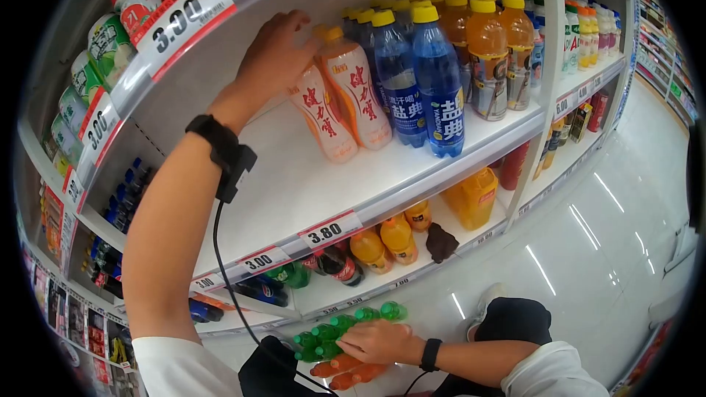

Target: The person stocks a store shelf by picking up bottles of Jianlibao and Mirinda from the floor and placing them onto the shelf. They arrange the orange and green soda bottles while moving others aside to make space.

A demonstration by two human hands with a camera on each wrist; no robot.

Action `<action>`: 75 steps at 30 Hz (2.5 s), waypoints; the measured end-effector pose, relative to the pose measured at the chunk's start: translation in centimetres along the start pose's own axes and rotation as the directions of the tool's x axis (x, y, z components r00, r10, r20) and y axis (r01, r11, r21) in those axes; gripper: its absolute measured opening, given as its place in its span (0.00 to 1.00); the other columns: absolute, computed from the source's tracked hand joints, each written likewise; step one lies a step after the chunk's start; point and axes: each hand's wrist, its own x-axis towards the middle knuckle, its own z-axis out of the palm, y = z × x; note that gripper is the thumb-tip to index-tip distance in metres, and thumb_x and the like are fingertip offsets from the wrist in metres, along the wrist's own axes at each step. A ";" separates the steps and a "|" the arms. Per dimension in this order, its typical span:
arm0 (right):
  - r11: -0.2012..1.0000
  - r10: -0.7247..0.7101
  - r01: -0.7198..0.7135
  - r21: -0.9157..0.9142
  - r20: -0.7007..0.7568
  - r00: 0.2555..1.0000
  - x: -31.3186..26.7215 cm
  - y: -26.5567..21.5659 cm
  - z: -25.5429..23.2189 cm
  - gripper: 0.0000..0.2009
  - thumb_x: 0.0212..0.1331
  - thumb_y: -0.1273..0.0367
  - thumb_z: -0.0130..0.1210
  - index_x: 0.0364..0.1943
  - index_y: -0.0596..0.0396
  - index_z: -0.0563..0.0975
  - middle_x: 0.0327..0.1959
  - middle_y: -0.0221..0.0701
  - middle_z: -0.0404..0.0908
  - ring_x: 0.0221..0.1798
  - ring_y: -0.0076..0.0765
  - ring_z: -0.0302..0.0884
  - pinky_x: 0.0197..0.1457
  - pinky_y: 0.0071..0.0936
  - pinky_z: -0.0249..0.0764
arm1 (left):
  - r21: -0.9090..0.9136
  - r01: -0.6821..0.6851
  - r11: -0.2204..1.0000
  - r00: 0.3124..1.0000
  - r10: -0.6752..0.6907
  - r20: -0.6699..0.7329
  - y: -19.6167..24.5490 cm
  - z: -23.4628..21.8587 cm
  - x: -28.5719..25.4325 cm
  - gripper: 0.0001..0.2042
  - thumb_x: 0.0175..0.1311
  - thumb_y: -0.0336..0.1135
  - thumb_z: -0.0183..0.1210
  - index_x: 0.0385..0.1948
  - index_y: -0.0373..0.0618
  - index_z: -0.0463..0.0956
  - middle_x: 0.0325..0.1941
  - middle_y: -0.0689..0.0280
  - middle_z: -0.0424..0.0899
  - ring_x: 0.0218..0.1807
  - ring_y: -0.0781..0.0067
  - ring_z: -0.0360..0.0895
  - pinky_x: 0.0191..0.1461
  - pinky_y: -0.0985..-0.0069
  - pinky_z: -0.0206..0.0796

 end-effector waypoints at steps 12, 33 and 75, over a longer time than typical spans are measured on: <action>0.992 0.122 -0.127 0.023 0.156 0.980 -1.9 0.9 1.1 0.10 0.63 0.64 0.54 0.26 0.53 0.76 0.23 0.31 0.78 0.29 0.40 0.80 0.28 0.36 0.73 | 0.077 0.189 0.979 0.885 -0.204 0.418 5.9 0.5 1.5 0.40 0.49 0.57 0.65 0.63 0.44 0.64 0.52 0.61 0.84 0.48 0.61 0.83 0.54 0.69 0.72; 0.986 0.127 -0.149 0.078 0.236 0.963 -0.4 -0.1 1.1 0.11 0.66 0.63 0.51 0.27 0.53 0.75 0.24 0.33 0.79 0.31 0.42 0.81 0.33 0.38 0.75 | -0.023 0.137 0.990 0.874 -0.110 0.473 4.2 -0.5 0.9 0.43 0.49 0.62 0.66 0.61 0.39 0.64 0.57 0.50 0.78 0.54 0.55 0.80 0.56 0.68 0.72; 0.975 0.144 -0.183 0.127 0.266 0.953 -0.4 -0.2 2.4 0.11 0.66 0.62 0.51 0.28 0.52 0.76 0.25 0.33 0.79 0.32 0.45 0.80 0.33 0.42 0.75 | -0.408 0.400 0.821 0.858 -0.179 0.482 1.8 -3.1 -3.8 0.33 0.52 0.31 0.69 0.61 0.43 0.61 0.56 0.54 0.75 0.59 0.62 0.74 0.60 0.70 0.68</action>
